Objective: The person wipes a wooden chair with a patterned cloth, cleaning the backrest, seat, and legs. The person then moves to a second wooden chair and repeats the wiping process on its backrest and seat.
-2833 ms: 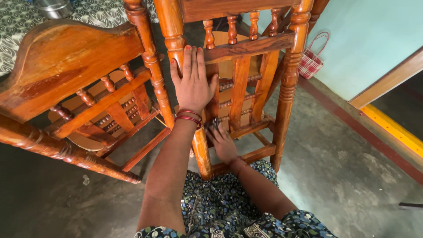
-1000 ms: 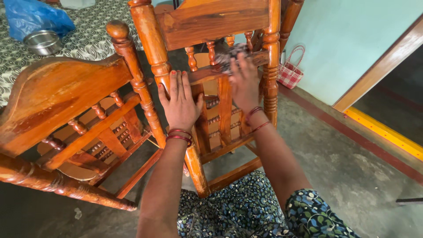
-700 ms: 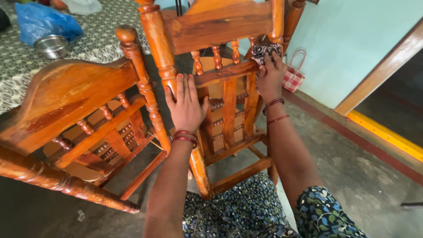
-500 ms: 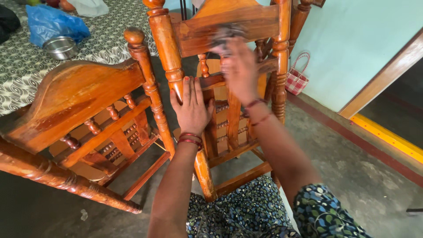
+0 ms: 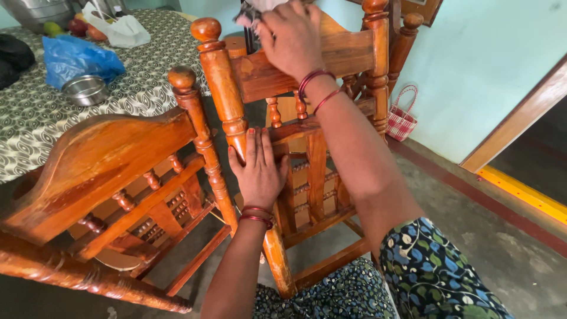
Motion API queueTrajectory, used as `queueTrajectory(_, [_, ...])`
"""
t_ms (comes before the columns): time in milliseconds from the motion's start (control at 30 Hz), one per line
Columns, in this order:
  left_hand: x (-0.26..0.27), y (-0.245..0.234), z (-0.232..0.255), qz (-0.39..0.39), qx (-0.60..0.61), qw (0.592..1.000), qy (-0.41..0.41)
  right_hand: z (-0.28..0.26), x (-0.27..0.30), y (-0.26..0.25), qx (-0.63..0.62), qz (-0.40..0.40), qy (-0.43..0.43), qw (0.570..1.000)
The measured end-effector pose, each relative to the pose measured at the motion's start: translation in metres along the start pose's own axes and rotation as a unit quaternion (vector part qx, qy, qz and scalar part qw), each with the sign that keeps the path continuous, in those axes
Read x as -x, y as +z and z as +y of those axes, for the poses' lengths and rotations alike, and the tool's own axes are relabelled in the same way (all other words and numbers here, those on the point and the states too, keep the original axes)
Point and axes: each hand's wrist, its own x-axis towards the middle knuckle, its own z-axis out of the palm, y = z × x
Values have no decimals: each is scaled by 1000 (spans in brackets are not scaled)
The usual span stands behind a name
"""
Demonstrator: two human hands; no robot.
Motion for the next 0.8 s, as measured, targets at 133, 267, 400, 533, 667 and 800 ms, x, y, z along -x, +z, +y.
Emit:
queueTrajectory(133, [-1,0,-1,-3,-11,1000,-1,42,-5,10,-6,-8,131,991])
queueTrajectory(267, [-5,2,-2,5,-22,1000,4,93,22,1,32,-7,174,984])
queueTrajectory(400, [-6,4,-3,0,-8,1000,-6,128,89,-20,45,-35,153,987])
queueTrajectory(533, [-7,4,-3,4,-15,1000,-7,151,144,-41,11,-24,56,998])
queueTrajectory(667, [-7,5,-2,4,-13,1000,-12,154,183,-49,-58,-41,98,993])
queueTrajectory(800, [-5,3,-2,10,-7,1000,-4,146,210,-54,-95,-33,184,978])
